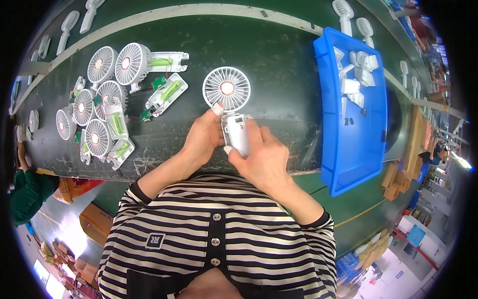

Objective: The person assembles portable fans by fitting circuit components, batteries, and fan heads into handle casings, snapping on the cover pieces by hand, testing the fans, and placing the finished fans onto a conveyor belt.

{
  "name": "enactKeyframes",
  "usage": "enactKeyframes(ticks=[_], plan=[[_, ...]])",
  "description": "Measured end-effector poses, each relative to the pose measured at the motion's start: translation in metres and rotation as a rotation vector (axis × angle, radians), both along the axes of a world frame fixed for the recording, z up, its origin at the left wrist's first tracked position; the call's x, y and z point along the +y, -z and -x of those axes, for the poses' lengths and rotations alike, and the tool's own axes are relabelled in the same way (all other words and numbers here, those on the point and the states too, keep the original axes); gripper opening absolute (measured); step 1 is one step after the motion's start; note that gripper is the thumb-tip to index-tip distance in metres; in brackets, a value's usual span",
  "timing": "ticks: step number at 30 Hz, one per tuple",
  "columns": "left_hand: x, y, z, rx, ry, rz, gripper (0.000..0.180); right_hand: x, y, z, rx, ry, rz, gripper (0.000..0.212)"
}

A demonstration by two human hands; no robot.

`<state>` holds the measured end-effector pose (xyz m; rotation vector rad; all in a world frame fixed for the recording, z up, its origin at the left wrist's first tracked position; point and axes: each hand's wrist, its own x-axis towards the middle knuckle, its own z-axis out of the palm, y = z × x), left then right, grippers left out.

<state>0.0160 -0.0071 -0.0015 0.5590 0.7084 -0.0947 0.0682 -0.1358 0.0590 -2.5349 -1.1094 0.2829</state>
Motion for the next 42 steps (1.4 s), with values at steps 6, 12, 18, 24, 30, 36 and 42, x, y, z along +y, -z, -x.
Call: enactKeyframes(ticks=[6, 12, 18, 24, 30, 36, 42], plan=[[0.000, 0.003, 0.002, -0.037, 0.020, 0.004, 0.046, 0.005, 0.003, 0.001, -0.009, -0.027, -0.001, 0.058], [-0.002, 0.005, 0.003, -0.047, -0.009, 0.002, 0.046, 0.007, 0.007, 0.003, -0.043, -0.038, 0.014, 0.058], [-0.002, 0.004, 0.003, -0.050, -0.019, -0.006, 0.046, 0.007, 0.012, 0.003, -0.118, -0.084, 0.000, 0.057], [-0.002, 0.003, 0.002, -0.060, -0.026, 0.010, 0.046, 0.007, 0.015, 0.002, -0.168, -0.118, 0.028, 0.056], [-0.002, 0.001, 0.000, -0.061, -0.017, -0.001, 0.046, 0.007, 0.014, -0.002, -0.207, -0.163, 0.082, 0.057], [-0.003, 0.000, -0.002, -0.018, 0.042, -0.053, 0.038, 0.005, 0.015, -0.003, -0.210, -0.173, 0.066, 0.058], [-0.005, -0.005, -0.005, 0.064, 0.086, -0.141, 0.031, 0.003, 0.017, -0.004, -0.196, -0.179, -0.022, 0.061]])
